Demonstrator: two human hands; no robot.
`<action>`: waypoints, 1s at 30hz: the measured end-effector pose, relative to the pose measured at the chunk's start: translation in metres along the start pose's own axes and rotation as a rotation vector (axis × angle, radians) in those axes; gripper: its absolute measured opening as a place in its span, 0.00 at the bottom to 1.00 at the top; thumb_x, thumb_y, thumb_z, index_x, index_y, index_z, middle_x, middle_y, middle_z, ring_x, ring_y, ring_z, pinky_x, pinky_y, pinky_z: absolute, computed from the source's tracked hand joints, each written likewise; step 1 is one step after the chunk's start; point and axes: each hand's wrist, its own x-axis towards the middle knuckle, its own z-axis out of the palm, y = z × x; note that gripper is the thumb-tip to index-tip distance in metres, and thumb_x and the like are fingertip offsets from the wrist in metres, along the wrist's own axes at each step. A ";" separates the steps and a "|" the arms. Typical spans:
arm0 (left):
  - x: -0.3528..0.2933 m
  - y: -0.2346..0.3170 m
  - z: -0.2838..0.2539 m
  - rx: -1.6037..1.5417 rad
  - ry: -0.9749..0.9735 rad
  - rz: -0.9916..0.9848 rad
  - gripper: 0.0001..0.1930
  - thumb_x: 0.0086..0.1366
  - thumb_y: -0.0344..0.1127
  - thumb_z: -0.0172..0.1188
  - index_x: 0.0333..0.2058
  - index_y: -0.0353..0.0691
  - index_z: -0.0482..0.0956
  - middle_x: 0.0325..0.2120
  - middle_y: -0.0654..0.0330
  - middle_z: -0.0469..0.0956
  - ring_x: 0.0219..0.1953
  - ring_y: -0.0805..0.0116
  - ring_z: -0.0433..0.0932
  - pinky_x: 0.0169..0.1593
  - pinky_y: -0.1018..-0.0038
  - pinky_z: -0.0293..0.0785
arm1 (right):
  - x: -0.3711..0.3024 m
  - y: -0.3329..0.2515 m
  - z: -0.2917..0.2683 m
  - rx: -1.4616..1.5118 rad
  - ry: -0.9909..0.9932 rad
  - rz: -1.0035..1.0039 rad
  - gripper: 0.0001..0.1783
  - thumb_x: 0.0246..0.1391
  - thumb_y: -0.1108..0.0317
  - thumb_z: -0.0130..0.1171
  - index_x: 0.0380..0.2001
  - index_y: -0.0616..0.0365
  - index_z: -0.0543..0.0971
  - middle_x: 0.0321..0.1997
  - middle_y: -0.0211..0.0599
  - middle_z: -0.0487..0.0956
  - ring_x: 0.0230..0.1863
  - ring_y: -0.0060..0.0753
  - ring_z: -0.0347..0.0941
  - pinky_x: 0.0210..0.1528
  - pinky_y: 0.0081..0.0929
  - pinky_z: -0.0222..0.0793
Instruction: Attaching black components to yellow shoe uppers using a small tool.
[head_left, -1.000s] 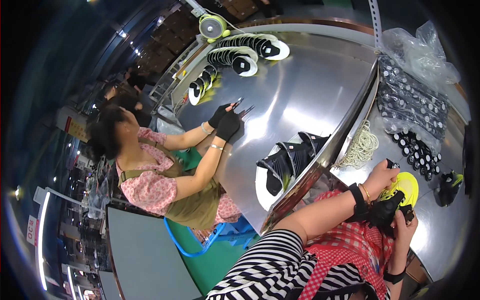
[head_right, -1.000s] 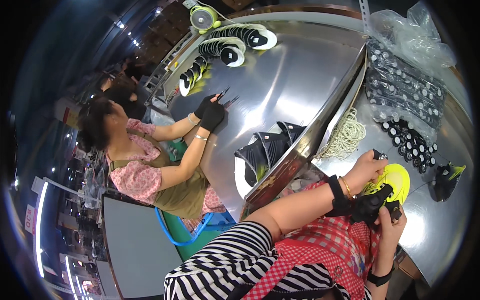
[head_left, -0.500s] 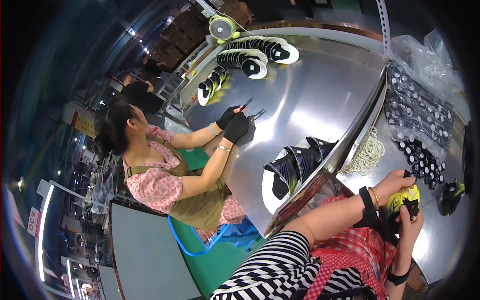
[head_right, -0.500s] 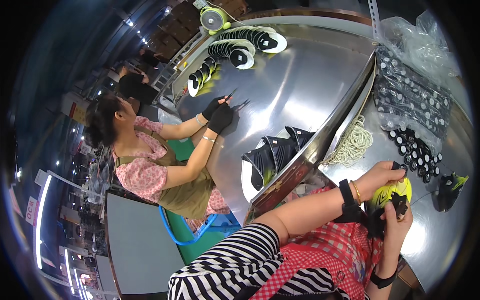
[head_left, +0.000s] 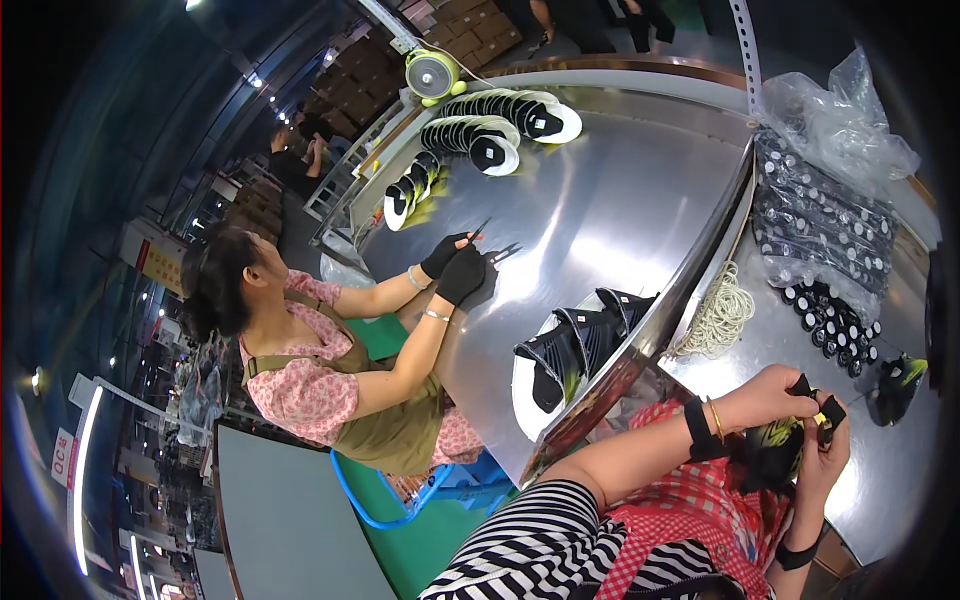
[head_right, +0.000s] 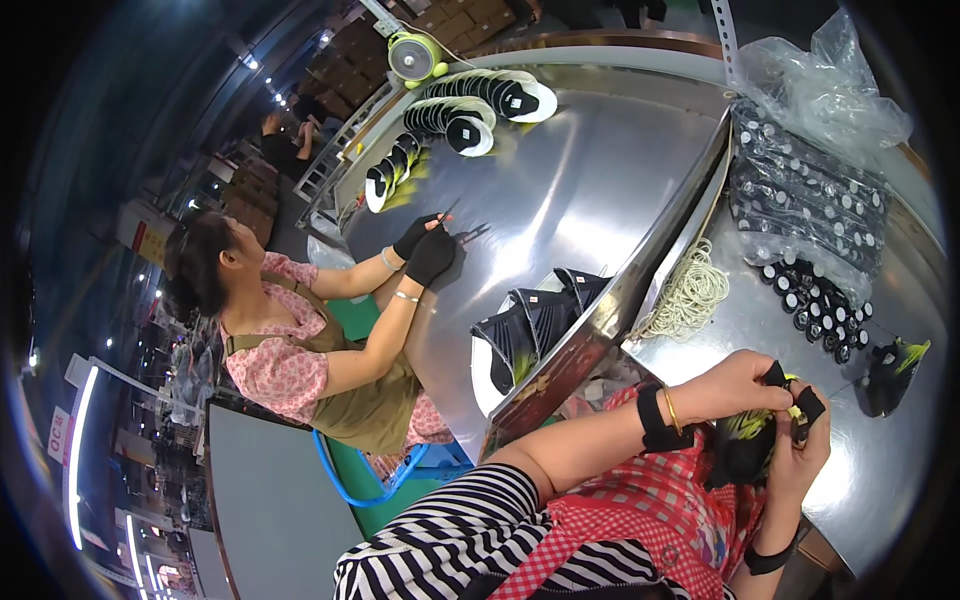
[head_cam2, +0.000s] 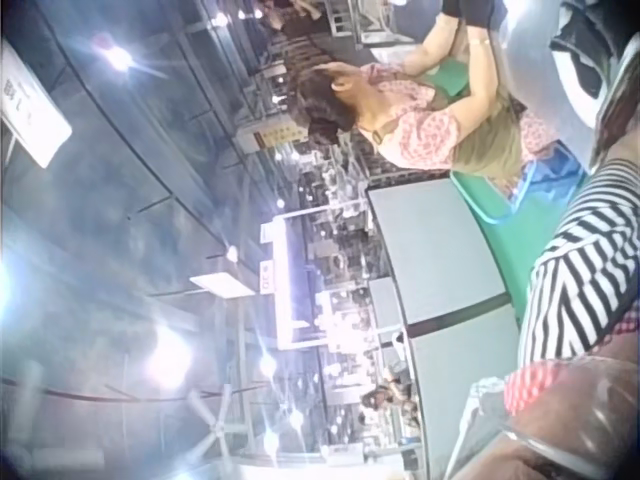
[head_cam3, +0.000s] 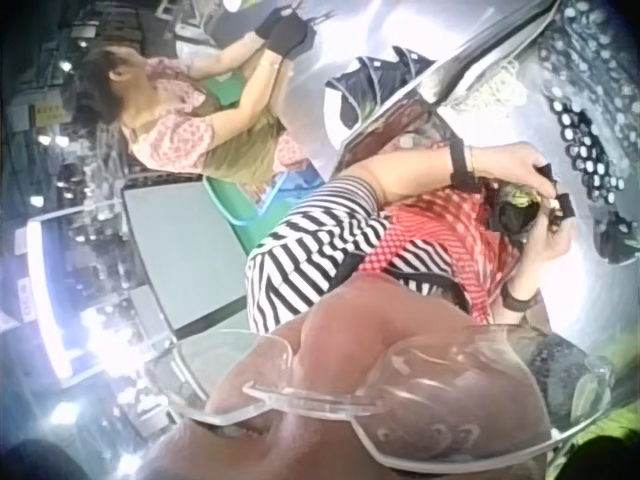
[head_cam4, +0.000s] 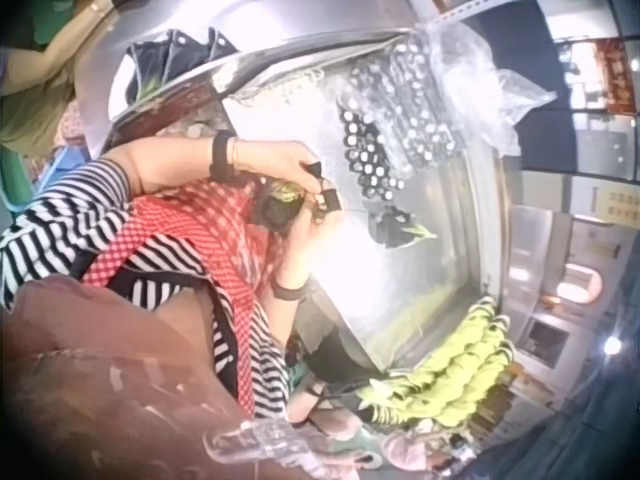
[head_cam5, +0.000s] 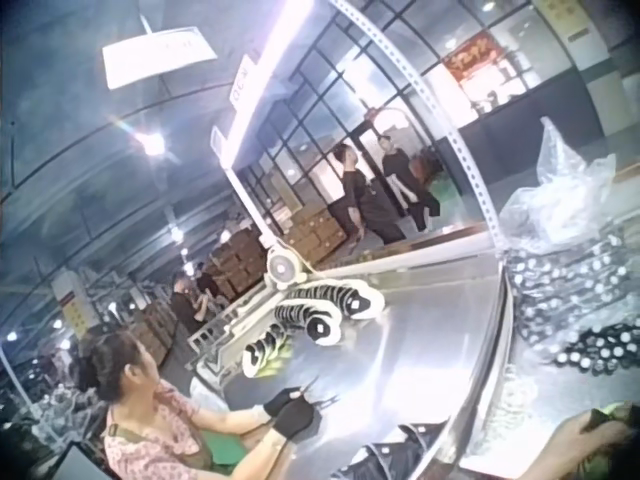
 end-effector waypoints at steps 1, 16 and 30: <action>-0.001 -0.004 0.000 0.001 -0.001 0.000 0.11 0.55 0.36 0.62 0.26 0.33 0.75 0.19 0.67 0.73 0.24 0.82 0.68 0.27 0.81 0.66 | -0.001 0.005 0.002 0.033 0.008 0.023 0.17 0.50 0.81 0.54 0.45 0.62 0.72 0.47 0.37 0.74 0.46 0.30 0.70 0.50 0.23 0.64; -0.061 -0.026 0.014 1.065 -0.400 0.260 0.25 0.37 0.38 0.67 0.36 0.34 0.74 0.56 0.49 0.61 0.63 0.50 0.51 0.60 0.53 0.52 | -0.020 0.038 -0.007 0.329 0.350 0.298 0.14 0.56 0.75 0.52 0.47 0.61 0.71 0.43 0.30 0.74 0.39 0.16 0.68 0.42 0.14 0.62; -0.064 -0.043 0.031 1.200 -0.347 0.538 0.14 0.42 0.29 0.60 0.31 0.33 0.72 0.47 0.47 0.68 0.44 0.50 0.72 0.44 0.62 0.73 | -0.024 0.022 -0.021 0.298 0.169 0.386 0.10 0.55 0.74 0.54 0.42 0.62 0.74 0.38 0.28 0.76 0.38 0.17 0.69 0.42 0.15 0.64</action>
